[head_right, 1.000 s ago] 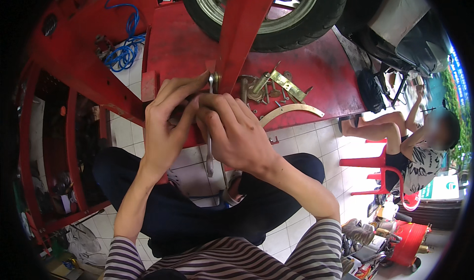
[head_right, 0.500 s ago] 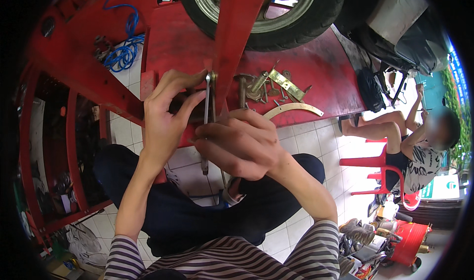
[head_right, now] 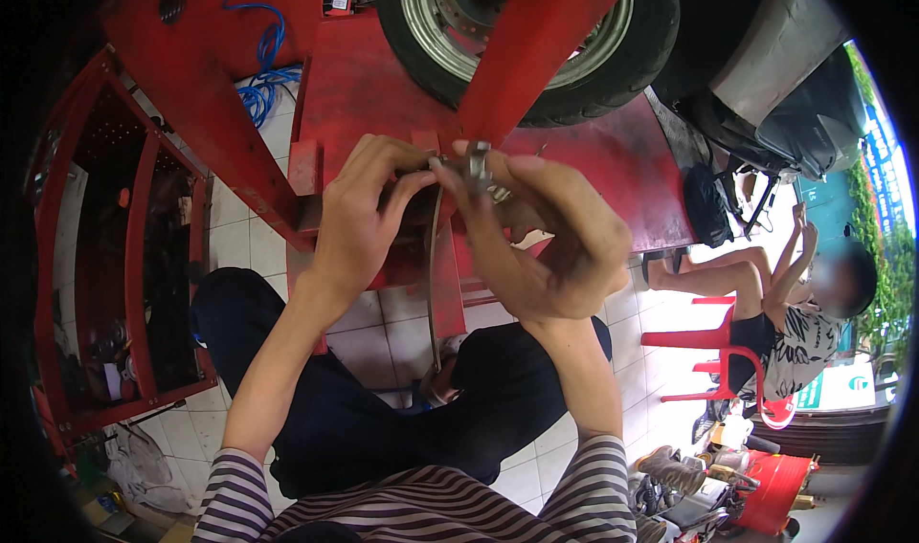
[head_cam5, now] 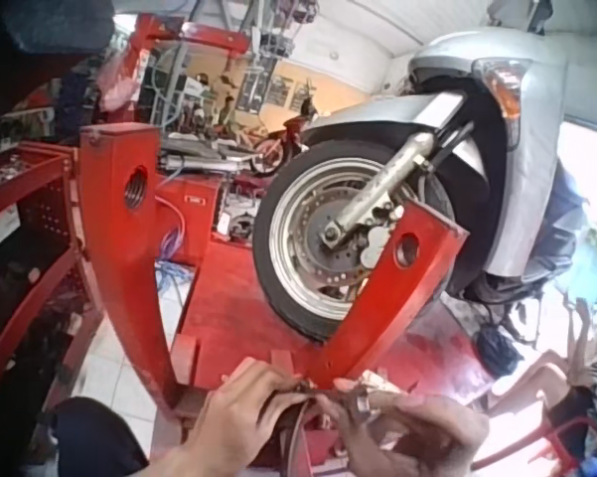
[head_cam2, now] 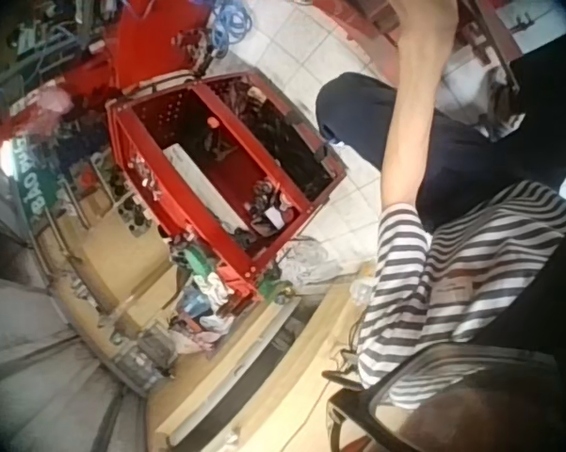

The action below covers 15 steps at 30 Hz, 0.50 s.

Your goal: The person assembles a metal bracket using a wrench and then threads a large bolt through a red support stand. They handle metal components, a nut, and a large threaded rod.

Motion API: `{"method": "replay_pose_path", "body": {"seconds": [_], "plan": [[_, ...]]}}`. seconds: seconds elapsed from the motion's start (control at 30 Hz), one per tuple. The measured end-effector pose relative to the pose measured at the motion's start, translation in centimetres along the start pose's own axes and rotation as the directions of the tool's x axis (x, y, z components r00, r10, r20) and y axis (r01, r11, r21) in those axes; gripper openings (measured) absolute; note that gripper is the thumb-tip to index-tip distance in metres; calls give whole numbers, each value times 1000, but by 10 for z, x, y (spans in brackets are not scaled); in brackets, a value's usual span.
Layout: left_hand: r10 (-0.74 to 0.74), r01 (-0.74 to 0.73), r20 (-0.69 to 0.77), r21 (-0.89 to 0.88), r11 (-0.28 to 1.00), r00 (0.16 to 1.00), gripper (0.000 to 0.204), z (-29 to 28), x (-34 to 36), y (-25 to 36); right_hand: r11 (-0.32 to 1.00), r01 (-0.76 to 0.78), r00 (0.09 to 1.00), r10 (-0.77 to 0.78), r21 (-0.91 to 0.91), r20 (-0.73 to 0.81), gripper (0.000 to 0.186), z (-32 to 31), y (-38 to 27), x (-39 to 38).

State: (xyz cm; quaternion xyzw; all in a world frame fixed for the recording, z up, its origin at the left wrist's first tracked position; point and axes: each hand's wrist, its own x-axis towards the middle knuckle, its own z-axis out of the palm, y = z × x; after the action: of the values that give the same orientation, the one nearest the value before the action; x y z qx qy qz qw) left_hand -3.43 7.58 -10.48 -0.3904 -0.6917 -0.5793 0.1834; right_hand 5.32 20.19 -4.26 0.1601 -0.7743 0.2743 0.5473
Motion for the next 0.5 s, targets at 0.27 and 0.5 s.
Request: {"method": "replay_pose_path", "body": {"seconds": [0.27,0.5], "plan": [[73,-73,8,57,996,997,14,2,1,8,991,81,996,-78,106,-40,52,-9,-7,2],[19,-20,44,21,1000,999,9,1,9,8,958,228,960,-191,176,-205,46,-20,17,-6]]}}
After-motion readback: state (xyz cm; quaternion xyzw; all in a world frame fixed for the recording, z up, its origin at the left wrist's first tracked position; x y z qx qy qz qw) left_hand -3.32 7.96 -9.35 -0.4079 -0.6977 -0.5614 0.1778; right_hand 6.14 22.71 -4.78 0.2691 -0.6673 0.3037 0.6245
